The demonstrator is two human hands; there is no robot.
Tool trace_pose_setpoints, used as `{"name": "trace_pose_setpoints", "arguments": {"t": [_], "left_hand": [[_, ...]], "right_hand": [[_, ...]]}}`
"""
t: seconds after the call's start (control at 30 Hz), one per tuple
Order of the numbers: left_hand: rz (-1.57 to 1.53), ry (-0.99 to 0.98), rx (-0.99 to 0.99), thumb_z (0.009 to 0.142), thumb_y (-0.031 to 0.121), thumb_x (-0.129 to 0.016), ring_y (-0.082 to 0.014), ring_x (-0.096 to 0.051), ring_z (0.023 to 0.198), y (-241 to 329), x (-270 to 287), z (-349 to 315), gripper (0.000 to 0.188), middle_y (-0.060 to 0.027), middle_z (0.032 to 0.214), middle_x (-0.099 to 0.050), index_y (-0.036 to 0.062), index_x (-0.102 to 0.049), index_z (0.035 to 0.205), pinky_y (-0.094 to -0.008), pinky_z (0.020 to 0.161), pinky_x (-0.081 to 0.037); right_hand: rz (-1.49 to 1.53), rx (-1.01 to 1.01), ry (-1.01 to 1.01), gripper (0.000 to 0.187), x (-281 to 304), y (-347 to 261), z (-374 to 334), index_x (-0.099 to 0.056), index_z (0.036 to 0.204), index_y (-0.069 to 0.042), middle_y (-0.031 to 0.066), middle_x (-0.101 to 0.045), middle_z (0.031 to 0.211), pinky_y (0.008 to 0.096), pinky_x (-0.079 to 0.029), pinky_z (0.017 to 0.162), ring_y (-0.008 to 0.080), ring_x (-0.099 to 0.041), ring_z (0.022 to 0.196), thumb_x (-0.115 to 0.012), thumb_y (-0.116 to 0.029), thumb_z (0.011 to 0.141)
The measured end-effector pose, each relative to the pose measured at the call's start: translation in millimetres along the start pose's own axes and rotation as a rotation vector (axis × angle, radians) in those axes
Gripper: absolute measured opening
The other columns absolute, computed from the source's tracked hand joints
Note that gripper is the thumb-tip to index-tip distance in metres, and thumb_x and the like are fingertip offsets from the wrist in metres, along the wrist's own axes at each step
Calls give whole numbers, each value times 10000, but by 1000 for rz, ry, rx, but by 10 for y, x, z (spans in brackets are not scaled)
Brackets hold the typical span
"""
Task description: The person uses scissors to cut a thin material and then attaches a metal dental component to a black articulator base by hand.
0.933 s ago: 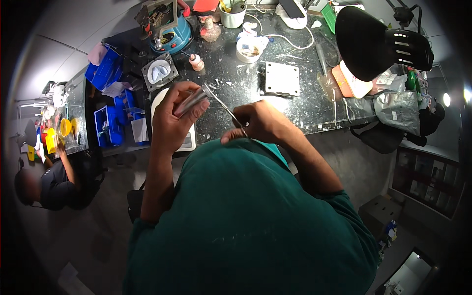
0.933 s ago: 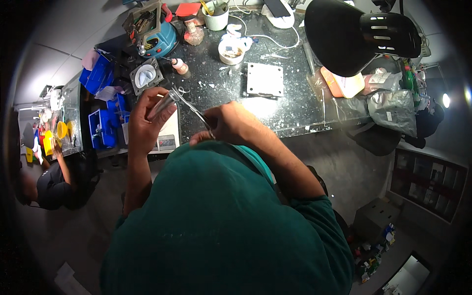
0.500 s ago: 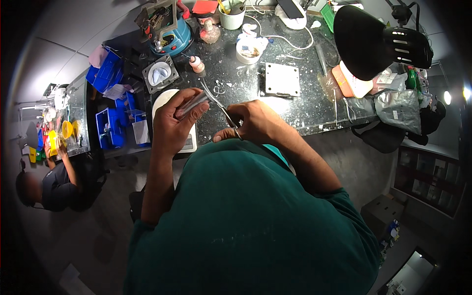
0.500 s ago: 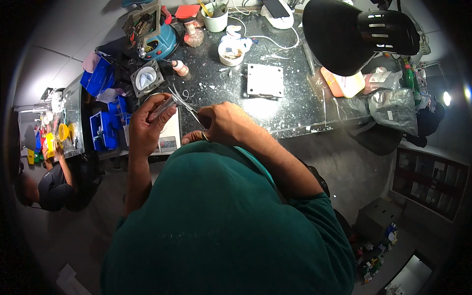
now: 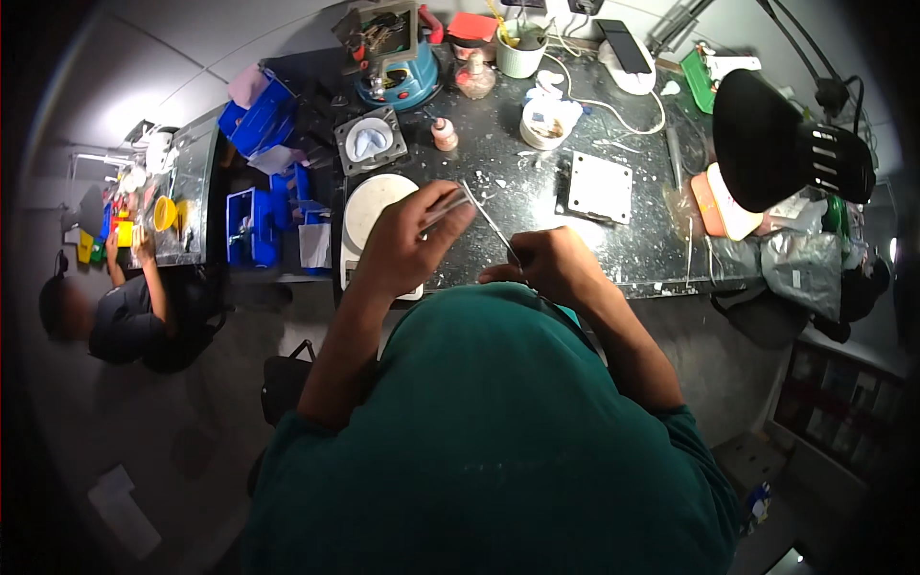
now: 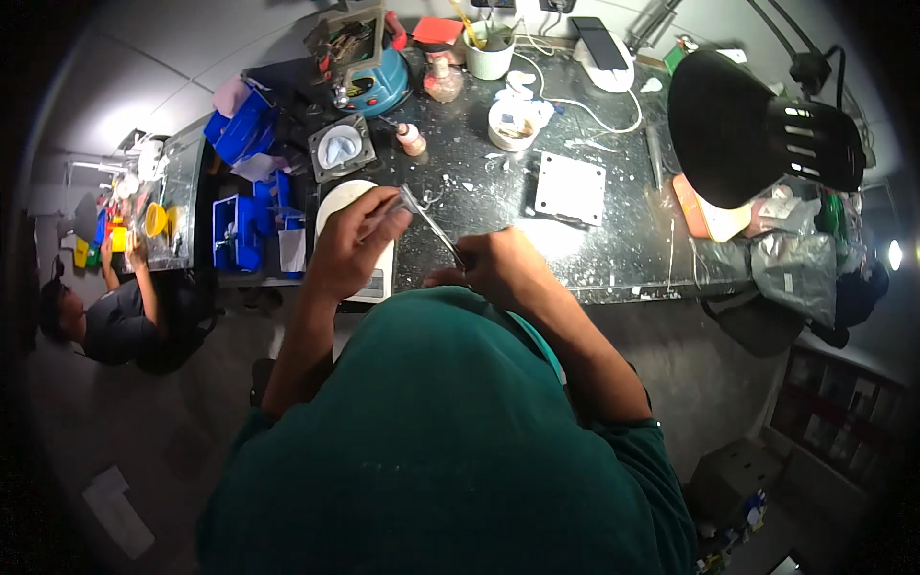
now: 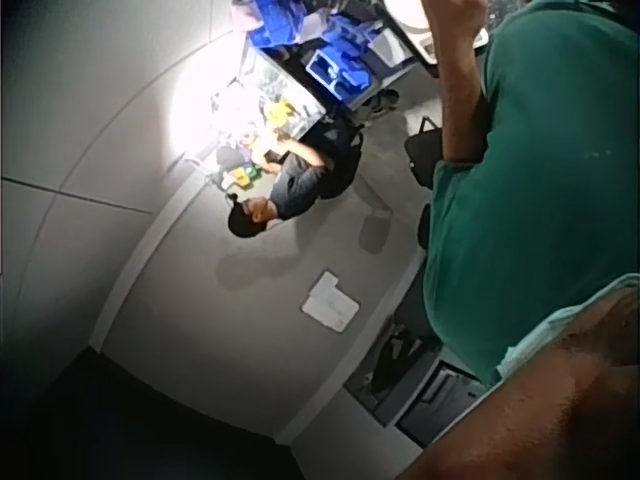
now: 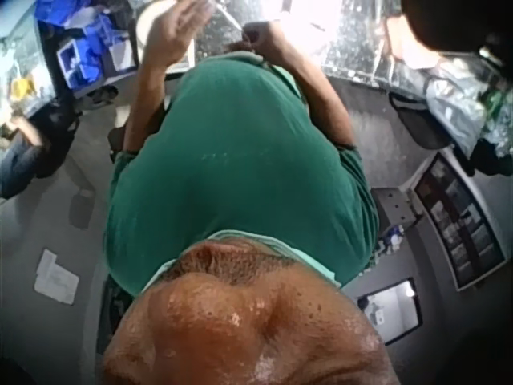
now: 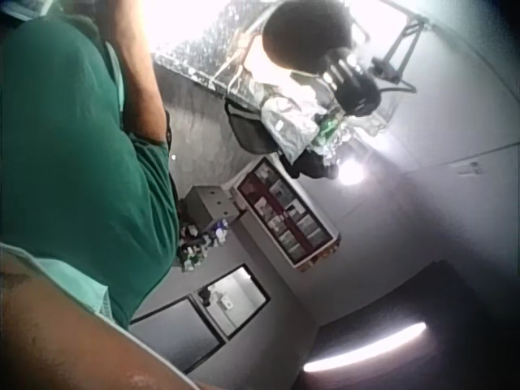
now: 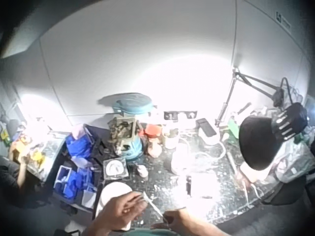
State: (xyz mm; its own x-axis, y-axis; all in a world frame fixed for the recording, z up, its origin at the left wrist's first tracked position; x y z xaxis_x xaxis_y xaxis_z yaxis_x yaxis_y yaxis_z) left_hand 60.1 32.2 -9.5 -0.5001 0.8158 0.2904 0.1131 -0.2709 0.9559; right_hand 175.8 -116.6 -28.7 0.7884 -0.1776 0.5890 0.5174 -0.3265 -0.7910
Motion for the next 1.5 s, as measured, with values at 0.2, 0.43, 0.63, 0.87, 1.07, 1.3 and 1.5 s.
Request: {"name": "trace_pose_setpoints", "arguments": {"t": [0.2,0.43,0.63,0.87,1.07,1.3,1.5], "left_hand": [[92,-57,119,963,317,-650,-118,-546,713,-12,12,-14,308,-66,771,-590,19,-614,1030,-283,682,-462],[-726,-25,60,895,296,-379,-156,-470,801,-253,47,73,271,-69,858,-489,52,-498,897,-316,759,-408],[-755,33,-27,860,218,-363,-162,-438,759,-219,40,90,202,-64,788,-453,53,-469,813,-320,744,-394],[-632,37,-71,850,162,-358,-151,-417,713,-231,90,75,179,-53,753,-443,52,-451,744,-309,706,-379],[-508,67,-107,859,142,-357,-136,-413,701,-121,85,68,173,-49,742,-447,59,-447,737,-296,691,-370],[-564,55,13,863,164,-367,-124,-410,695,-143,71,33,189,-41,727,-450,62,-460,734,-292,685,-371],[-485,-34,-21,891,192,-381,-117,-415,661,-216,33,-7,205,-32,710,-445,60,-465,760,-284,645,-373]], "right_hand": [[36,-188,-131,542,-10,1,-7,-594,694,-14,87,-551,562,384,-425,540,186,-484,530,-856,-486,739],[51,-313,-381,712,-98,509,-65,-726,949,-12,97,-698,792,364,-516,670,212,-664,757,-736,-700,764],[451,-423,-494,728,-395,972,-88,-749,999,-44,66,-721,854,336,-552,711,183,-667,780,-613,-742,844],[489,-354,-414,550,-434,890,-66,-719,1038,-73,46,-699,898,314,-491,751,148,-625,862,-619,-604,929],[447,-362,-382,517,-451,845,-88,-702,1029,-50,36,-688,895,312,-482,765,138,-604,859,-680,-553,909],[463,-277,-349,482,-286,627,-90,-677,1037,-30,28,-684,903,294,-481,781,130,-607,870,-751,-478,877],[459,-221,-323,522,-51,283,-116,-676,1053,-26,43,-696,917,299,-493,795,135,-626,878,-798,-480,828]]}}
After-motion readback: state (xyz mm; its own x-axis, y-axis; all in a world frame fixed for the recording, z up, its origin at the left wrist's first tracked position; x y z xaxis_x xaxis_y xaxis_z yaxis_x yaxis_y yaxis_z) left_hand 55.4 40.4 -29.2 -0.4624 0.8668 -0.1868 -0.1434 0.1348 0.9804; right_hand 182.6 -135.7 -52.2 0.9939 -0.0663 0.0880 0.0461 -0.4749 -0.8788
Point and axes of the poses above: each hand's wrist, its own z-axis towards the middle knuckle, its own x-axis out of the back of the hand, y = z × x, the point moved 6 cm from there along z, towards the middle knuckle
